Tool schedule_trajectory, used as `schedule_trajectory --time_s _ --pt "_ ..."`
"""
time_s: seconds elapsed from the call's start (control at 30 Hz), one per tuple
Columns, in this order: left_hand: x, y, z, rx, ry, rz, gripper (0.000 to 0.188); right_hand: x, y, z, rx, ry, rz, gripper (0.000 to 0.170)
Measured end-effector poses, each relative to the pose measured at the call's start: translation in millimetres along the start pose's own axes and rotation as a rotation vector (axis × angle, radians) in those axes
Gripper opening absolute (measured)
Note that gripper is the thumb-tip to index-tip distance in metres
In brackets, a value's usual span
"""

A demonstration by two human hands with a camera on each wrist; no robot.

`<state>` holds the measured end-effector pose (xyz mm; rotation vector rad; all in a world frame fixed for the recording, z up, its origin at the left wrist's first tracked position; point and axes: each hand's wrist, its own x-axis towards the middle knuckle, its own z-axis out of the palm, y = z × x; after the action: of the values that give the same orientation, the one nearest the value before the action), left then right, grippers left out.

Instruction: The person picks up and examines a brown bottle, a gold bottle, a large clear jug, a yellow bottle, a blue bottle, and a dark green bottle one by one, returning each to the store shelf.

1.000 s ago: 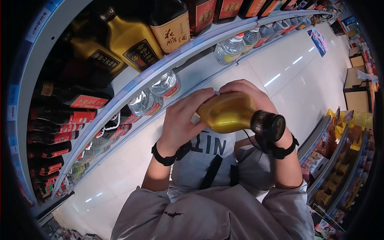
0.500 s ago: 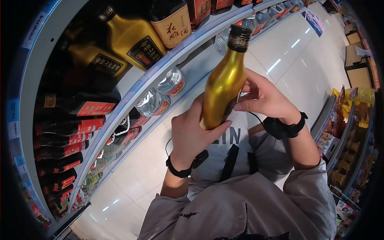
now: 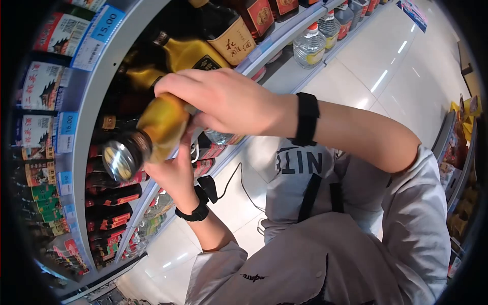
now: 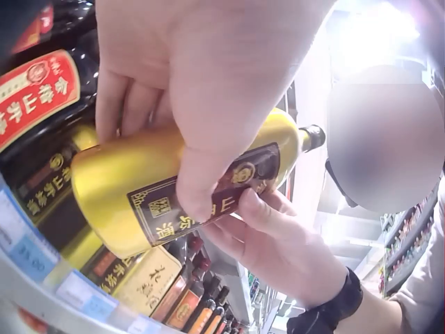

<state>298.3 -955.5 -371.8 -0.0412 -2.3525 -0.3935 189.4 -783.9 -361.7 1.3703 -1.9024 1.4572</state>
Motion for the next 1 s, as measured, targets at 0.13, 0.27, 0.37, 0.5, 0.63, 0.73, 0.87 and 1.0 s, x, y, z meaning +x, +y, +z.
schedule_trajectory --time_s 0.13,0.27,0.37,0.5,0.63,0.73,0.87,1.0 --pt "7 12 -8 -0.093 0.100 -0.141 0.051 8 6 12 0.038 0.013 0.062 0.058" --pt "11 9 -7 -0.107 0.145 -0.105 0.066 0 18 30 -0.042 0.029 0.089 0.056" --pt "15 14 -5 -0.086 0.097 -0.089 0.062 -7 28 42 -0.065 0.076 0.094 0.051" --pt "25 7 -17 0.108 -0.064 0.041 0.054 -12 33 53 -0.095 0.072 0.114 0.047" --pt "35 -5 -22 0.094 -0.154 0.073 0.046 -17 44 59 -0.103 0.023 0.133 0.045" --pt "38 -16 -20 0.250 -0.252 0.042 0.043 -18 51 67 -0.103 0.029 0.145 0.045" --pt "46 -17 -13 0.034 -0.190 0.005 0.037 -15 52 70 -0.100 0.036 0.150 0.045" --pt "53 -22 -15 0.032 -0.245 -0.051 0.036 -12 53 70 -0.241 -0.049 0.161 0.059"
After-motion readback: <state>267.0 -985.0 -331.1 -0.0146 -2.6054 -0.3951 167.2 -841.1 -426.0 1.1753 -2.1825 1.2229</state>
